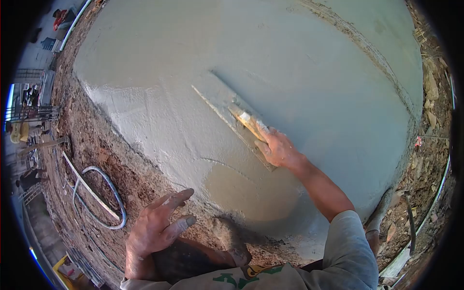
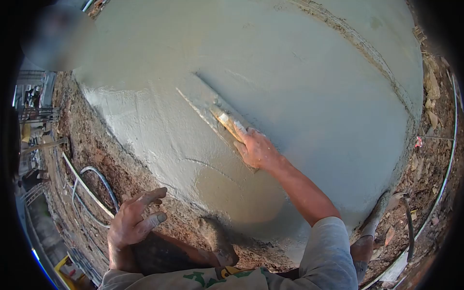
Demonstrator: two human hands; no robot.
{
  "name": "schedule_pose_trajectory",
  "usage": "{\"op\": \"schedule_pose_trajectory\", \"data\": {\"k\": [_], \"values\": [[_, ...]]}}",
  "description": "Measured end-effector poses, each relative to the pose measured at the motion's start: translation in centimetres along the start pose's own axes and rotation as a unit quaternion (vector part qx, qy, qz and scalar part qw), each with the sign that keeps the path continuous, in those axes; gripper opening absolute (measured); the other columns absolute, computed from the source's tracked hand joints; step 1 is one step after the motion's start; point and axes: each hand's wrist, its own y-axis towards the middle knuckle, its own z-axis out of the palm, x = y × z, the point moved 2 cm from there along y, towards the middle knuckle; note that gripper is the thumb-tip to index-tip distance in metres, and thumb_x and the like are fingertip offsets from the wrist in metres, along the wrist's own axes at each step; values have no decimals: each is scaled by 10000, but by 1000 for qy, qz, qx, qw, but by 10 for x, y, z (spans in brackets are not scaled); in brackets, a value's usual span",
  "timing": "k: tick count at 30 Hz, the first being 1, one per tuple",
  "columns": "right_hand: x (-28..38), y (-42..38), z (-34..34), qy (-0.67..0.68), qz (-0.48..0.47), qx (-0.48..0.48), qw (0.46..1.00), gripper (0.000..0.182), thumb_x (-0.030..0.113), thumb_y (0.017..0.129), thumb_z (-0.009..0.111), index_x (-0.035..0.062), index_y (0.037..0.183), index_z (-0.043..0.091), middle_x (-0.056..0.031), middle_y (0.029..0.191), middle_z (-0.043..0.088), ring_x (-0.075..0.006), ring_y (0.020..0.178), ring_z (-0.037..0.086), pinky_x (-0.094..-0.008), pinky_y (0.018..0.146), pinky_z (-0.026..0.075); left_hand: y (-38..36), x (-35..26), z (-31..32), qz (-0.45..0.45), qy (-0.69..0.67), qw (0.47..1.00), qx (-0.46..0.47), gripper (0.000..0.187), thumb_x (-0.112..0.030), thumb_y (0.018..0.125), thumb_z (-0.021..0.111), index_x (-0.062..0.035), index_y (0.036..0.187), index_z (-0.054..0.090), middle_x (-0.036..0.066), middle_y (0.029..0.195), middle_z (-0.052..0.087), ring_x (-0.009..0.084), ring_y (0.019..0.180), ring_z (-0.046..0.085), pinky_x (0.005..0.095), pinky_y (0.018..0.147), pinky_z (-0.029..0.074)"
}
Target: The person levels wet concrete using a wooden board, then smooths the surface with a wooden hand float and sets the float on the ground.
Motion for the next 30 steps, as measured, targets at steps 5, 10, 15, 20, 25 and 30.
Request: {"op": "schedule_pose_trajectory", "data": {"k": [5,10,15,20,25,30], "values": [[73,-1,71,-87,-193,103,972,601,154,897,510,200,1466,322,-283,1097,525,-459,1048,557,-497,844,509,-1,5,-6,7,-3,1000,-7,534,-321,862,666,-66,1307,518,210,1156,616,385,1062,595,431,890,490],[107,56,77,-65,-182,122,973,610,81,870,458,206,1459,360,-316,1116,566,-472,1046,573,-521,891,482,2,-4,-7,12,-32,999,-12,544,-314,844,690,24,1244,543,226,1142,624,351,997,639,396,862,503],[85,105,24,2,-69,35,997,574,74,885,451,188,1445,388,-276,1093,597,-392,1032,607,-501,878,492,5,-1,1,10,-27,1000,-8,564,-324,836,698,12,1261,541,227,1137,623,340,965,652,392,840,514],[37,127,-48,4,49,-43,998,630,21,890,450,206,1476,307,-230,1070,624,-369,1039,614,-464,917,505,14,-12,7,8,-14,999,48,542,-303,906,618,23,1320,491,223,1191,601,314,1027,616,391,898,473],[-48,122,-108,14,154,-178,972,688,0,870,456,209,1494,257,-237,1198,575,-358,1159,549,-452,970,479,23,-23,15,-23,-21,997,74,512,-283,939,585,4,1350,476,211,1224,591,294,1056,595,387,920,454],[-142,20,-171,31,315,-255,913,660,87,849,493,197,1472,306,-206,1253,562,-370,1157,539,-439,991,448,36,-31,20,-12,-8,996,88,481,-236,941,582,-7,1351,479,199,1213,595,271,1056,592,371,913,456]]}}
